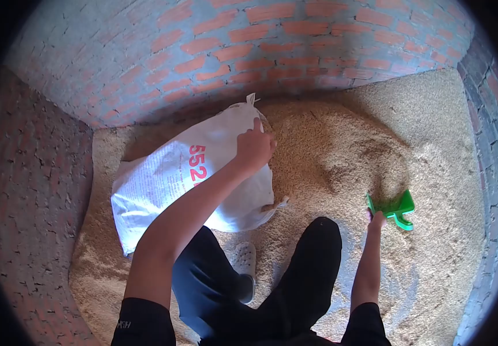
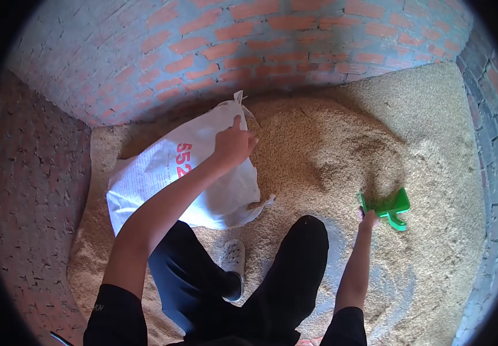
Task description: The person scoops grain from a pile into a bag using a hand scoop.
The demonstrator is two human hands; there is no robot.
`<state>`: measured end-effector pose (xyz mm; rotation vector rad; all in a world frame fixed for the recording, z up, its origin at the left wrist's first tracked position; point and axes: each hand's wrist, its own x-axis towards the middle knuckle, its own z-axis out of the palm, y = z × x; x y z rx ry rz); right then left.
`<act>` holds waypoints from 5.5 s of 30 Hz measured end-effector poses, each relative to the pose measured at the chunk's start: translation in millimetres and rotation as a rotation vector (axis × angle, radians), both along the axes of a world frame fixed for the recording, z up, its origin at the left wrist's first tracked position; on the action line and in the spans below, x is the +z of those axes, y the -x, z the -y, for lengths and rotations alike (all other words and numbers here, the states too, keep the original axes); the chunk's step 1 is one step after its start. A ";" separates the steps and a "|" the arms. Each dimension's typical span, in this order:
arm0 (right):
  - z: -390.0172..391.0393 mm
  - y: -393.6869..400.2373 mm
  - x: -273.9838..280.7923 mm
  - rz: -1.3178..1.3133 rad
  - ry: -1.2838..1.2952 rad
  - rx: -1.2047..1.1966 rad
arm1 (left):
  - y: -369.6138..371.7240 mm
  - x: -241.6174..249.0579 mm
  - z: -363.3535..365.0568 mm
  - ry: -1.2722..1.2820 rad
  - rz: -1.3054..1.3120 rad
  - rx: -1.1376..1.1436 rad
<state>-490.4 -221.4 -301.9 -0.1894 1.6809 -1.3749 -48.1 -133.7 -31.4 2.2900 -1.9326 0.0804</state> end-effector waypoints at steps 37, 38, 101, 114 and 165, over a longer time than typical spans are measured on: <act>-35.2 -164.4 126.1 0.020 0.148 0.809 | -71.4 -32.2 45.3 -0.505 -0.500 -0.030; -32.9 -171.7 136.2 0.022 0.153 0.817 | -69.5 -26.2 41.9 -0.499 -0.499 -0.021; 18.8 -103.4 55.7 0.066 0.091 0.739 | -73.8 9.2 20.1 -0.363 -0.749 0.112; -34.8 -190.7 126.6 0.051 0.187 0.960 | -68.7 7.5 28.5 -0.375 -0.807 0.144; -93.9 75.5 99.6 -0.363 -0.016 -0.056 | -119.8 -7.1 0.2 -0.237 -0.727 0.168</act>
